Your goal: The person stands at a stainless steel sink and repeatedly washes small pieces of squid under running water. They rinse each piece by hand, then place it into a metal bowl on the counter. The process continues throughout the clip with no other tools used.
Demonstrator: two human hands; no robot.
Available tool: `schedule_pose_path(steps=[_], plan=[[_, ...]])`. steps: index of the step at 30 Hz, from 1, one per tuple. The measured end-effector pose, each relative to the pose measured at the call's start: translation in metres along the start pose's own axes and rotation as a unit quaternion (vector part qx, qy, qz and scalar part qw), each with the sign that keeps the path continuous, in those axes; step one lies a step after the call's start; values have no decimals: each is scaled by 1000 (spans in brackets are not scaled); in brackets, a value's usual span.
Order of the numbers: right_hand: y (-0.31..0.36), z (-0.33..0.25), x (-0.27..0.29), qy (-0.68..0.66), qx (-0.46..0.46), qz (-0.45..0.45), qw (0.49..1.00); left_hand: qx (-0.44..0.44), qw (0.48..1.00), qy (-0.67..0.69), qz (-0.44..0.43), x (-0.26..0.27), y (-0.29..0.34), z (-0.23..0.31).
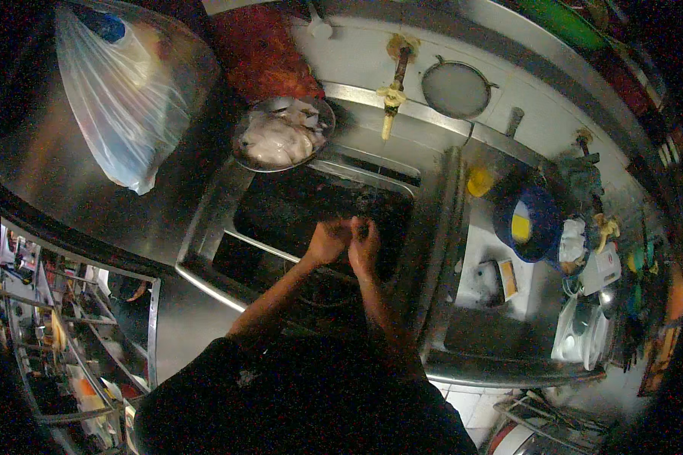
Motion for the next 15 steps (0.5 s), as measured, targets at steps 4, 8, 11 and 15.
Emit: schedule_pose_path(steps=[4, 8, 11, 15], plan=[[-1, 13, -4, -95, -18, 13, 995, 24, 996, 48, 65, -7, 14, -5], [-12, 30, -5, 33, 100, 41, 994, 25, 992, 88, 86, -12, 24, -10], [-3, -2, -11, 84, 123, 89, 985, 33, 983, 124, 130, -10, 27, -26], [-13, 8, -4, 138, 121, 115, 976, 35, 957, 237, 161, 0, 28, -17]])
Point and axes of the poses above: each hand's wrist, its own y-axis away from the middle knuckle, its own x-axis out of the back of the hand, z = x × y, the point moved 3 cm from there along -y, towards the middle knuckle, and after that the axes turned 5 degrees about x, right-handed, at the moved point
